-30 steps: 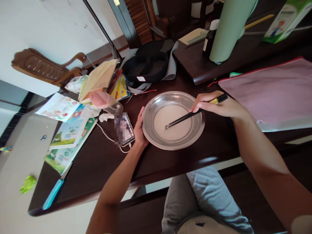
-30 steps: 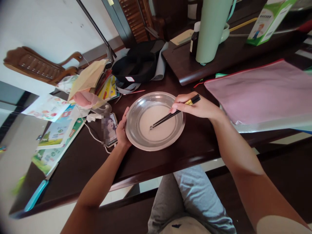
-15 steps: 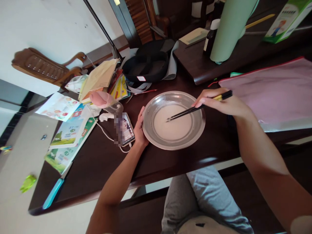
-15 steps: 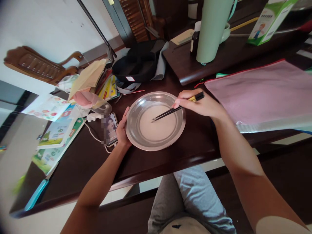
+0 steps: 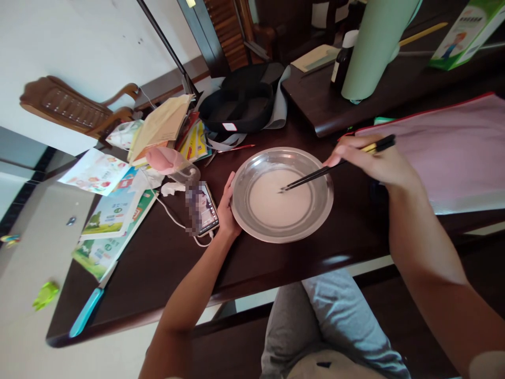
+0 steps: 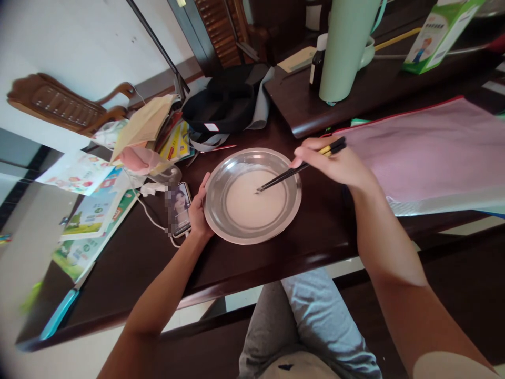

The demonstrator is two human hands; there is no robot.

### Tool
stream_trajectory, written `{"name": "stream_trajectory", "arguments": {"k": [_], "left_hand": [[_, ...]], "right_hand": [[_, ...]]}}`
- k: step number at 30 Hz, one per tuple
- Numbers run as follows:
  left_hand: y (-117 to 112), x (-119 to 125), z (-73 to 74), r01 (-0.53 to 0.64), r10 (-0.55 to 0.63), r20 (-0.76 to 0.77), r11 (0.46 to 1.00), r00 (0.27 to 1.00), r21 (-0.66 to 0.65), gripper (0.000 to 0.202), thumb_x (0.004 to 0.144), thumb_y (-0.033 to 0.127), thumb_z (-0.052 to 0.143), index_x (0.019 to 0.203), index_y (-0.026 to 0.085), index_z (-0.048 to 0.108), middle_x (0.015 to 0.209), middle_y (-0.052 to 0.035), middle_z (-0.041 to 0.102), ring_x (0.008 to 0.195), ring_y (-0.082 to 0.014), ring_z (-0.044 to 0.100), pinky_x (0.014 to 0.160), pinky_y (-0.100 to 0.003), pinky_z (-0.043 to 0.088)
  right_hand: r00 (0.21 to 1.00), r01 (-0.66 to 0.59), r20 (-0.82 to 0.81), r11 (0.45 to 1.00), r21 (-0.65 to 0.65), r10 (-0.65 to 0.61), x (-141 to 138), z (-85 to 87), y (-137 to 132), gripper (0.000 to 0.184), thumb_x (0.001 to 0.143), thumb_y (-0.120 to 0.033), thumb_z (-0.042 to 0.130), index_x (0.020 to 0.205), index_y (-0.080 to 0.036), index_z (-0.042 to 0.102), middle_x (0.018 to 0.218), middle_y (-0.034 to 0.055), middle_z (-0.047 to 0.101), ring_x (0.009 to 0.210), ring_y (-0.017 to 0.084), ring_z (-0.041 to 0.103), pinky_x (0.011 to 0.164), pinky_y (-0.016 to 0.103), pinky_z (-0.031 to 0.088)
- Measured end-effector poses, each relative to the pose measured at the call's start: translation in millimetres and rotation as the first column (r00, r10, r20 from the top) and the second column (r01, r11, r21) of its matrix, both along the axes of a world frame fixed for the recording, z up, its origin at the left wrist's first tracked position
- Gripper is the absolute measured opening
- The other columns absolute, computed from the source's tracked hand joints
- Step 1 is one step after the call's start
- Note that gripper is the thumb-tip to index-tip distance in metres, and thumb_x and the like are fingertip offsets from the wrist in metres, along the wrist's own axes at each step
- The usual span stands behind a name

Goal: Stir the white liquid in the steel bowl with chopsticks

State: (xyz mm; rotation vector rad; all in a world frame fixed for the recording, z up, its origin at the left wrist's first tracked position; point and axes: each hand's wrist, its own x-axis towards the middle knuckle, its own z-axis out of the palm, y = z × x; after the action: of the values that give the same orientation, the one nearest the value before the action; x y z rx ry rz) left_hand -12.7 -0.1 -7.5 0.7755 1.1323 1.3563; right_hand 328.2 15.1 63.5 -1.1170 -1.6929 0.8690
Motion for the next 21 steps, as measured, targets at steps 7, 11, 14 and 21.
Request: {"name": "stream_trajectory", "arguments": {"k": [7, 11, 14, 21], "left_hand": [[-0.5, -0.6, 0.3, 0.018, -0.018, -0.009, 1.000, 1.000, -0.004, 0.062, 0.090, 0.050, 0.077, 0.149, 0.031, 0.071, 0.157, -0.0063, 0.071, 0.155, -0.0368, 0.057, 0.130, -0.051, 0.046], [-0.2, -0.9, -0.1, 0.019, -0.019, -0.003, 1.000, 1.000, -0.006, 0.063, 0.089, 0.050, 0.077, 0.148, 0.030, 0.071, 0.153, -0.0074, 0.074, 0.154, -0.0369, 0.059, 0.131, -0.052, 0.046], [-0.5, 0.3, 1.3, 0.020, -0.020, -0.007, 1.000, 1.000, 0.005, 0.062, 0.088, 0.051, 0.078, 0.146, 0.031, 0.072, 0.156, -0.0074, 0.072, 0.156, -0.0387, 0.056, 0.131, -0.054, 0.045], [-1.0, 0.7, 1.6, 0.028, -0.028, -0.012, 1.000, 1.000, 0.005, 0.065, 0.088, 0.054, 0.078, 0.148, 0.031, 0.071, 0.157, -0.0080, 0.071, 0.157, -0.0403, 0.055, 0.130, -0.056, 0.045]], "right_hand": [[0.978, -0.208, -0.031, 0.974, -0.085, 0.206, -5.2, 2.1, -3.2, 0.050, 0.096, -0.066, 0.074, 0.073, -0.023, 0.084, 0.077, 0.0071, 0.082, 0.080, 0.024, 0.079, 0.081, 0.038, 0.056], [0.988, -0.154, 0.014, 0.985, -0.071, 0.156, -11.6, -0.4, -1.9, 0.047, 0.095, -0.068, 0.075, 0.081, -0.024, 0.086, 0.090, 0.0073, 0.087, 0.091, 0.025, 0.080, 0.086, 0.038, 0.057], [0.999, 0.014, -0.032, 1.000, -0.006, -0.014, 0.0, 1.5, -1.2, 0.046, 0.097, -0.064, 0.075, 0.073, -0.026, 0.084, 0.082, 0.0060, 0.085, 0.084, 0.025, 0.078, 0.088, 0.040, 0.056], [0.967, -0.254, -0.020, 0.962, -0.099, 0.253, -5.5, 3.2, -3.2, 0.047, 0.096, -0.065, 0.076, 0.075, -0.025, 0.086, 0.082, 0.0070, 0.084, 0.083, 0.025, 0.079, 0.083, 0.038, 0.056]]}}
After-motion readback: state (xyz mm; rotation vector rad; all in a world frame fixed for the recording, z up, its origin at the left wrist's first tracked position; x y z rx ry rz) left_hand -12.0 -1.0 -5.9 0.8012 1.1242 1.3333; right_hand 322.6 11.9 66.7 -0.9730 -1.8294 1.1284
